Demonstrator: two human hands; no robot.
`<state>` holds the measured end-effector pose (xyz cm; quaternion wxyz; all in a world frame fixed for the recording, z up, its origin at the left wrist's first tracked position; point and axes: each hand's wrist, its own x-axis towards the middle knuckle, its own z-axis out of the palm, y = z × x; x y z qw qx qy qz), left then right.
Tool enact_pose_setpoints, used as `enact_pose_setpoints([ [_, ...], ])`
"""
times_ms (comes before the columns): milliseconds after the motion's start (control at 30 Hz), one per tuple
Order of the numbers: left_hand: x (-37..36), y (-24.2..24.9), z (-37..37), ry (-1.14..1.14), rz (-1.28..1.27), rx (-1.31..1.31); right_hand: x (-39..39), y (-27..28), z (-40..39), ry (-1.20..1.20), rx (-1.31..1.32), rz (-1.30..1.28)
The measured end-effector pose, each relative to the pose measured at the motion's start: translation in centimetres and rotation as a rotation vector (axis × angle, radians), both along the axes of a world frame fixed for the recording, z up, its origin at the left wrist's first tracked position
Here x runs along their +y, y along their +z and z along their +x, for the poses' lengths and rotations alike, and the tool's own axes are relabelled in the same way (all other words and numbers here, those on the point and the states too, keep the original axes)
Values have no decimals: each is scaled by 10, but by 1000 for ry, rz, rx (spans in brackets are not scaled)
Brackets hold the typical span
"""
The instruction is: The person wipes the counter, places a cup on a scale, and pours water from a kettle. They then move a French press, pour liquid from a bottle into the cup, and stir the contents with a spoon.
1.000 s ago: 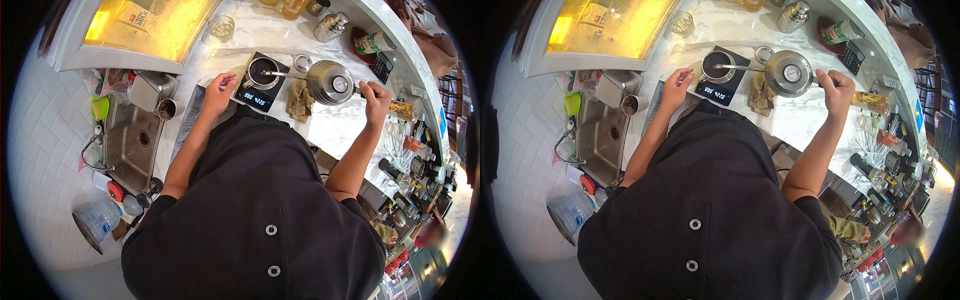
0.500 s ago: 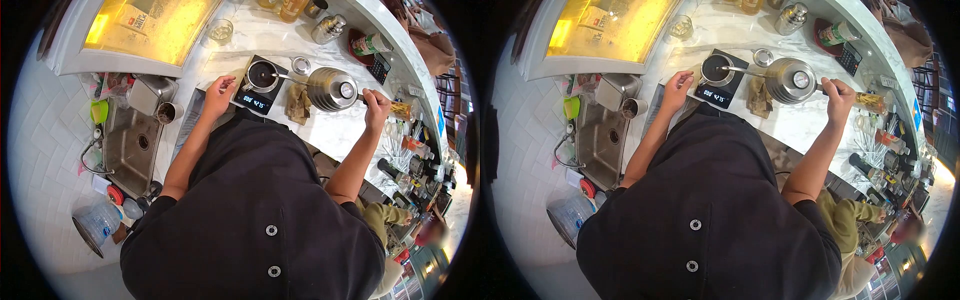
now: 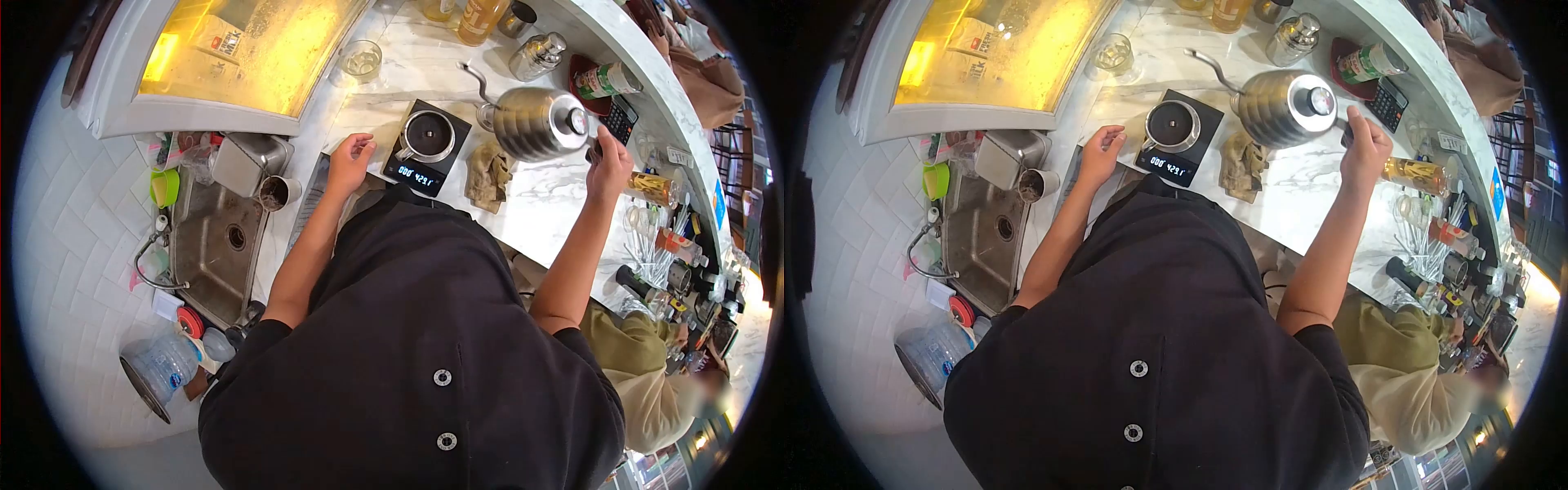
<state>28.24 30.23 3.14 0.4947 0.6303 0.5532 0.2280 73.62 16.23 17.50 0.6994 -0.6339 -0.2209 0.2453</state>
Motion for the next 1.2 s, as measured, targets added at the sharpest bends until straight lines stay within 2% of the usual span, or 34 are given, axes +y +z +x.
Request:
enact_pose_setpoints([
  [200, 2, -7, 4, -9, 28, 17, 55, -13, -14, -102, 8, 5],
  [500, 0, 2, 12, 1, 71, 97, 121, -37, -51, -34, 0, -116],
  [767, -2, -7, 13, 25, 132, 99, 159, -69, -76, 32, 58, -168],
  [1200, -3, -3, 15, 41, 128, 110, 191, -76, -116, 79, 112, -204],
])
